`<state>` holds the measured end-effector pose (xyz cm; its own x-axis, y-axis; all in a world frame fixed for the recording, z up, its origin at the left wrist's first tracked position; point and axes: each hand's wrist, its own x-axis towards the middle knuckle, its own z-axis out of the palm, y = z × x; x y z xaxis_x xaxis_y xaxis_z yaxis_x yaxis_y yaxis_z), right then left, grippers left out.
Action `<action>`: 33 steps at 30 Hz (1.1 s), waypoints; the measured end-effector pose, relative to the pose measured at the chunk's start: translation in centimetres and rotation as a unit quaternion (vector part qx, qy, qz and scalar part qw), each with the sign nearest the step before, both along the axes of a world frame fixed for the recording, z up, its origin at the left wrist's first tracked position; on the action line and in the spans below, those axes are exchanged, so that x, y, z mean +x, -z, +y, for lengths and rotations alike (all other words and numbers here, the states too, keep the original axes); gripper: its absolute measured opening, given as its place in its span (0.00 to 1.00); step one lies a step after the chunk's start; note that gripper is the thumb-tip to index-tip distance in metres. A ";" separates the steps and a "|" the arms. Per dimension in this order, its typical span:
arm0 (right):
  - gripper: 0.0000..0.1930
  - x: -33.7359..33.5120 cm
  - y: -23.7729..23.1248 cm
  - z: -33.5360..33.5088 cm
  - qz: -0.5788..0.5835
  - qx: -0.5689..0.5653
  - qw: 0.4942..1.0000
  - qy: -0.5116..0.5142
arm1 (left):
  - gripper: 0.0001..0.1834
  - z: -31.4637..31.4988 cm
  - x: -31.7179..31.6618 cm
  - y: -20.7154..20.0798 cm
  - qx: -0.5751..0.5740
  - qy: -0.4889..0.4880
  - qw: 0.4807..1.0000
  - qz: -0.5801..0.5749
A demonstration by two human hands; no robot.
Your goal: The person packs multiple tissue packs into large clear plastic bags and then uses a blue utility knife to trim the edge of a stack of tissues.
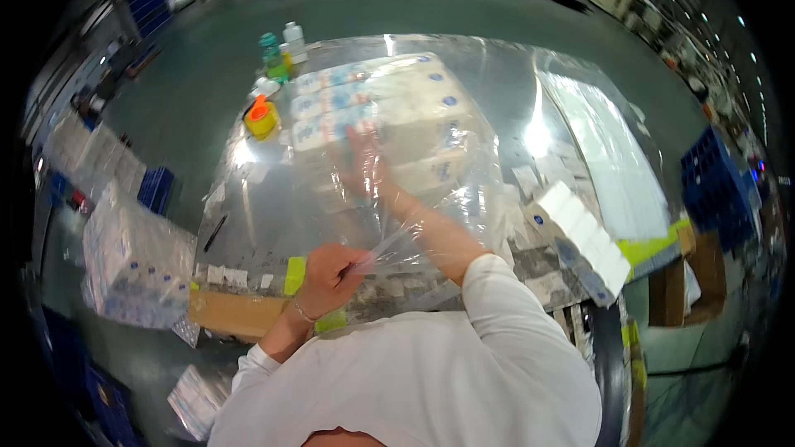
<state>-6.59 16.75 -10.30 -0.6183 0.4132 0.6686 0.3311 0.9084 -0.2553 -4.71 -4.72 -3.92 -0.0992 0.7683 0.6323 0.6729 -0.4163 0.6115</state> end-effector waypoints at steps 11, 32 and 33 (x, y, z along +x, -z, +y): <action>0.32 29.6 14.6 4.5 0.035 -0.270 0.902 0.334 | 0.07 1.3 -6.1 14.6 -0.369 -0.129 0.914 0.108; 0.34 59.9 7.0 7.7 -0.100 -0.424 0.705 0.559 | 0.19 13.9 17.1 6.9 -0.546 0.243 0.801 -0.029; 0.32 60.0 6.7 6.9 -0.125 -0.441 0.711 0.533 | 0.20 14.7 18.4 7.0 -0.551 0.262 0.790 -0.056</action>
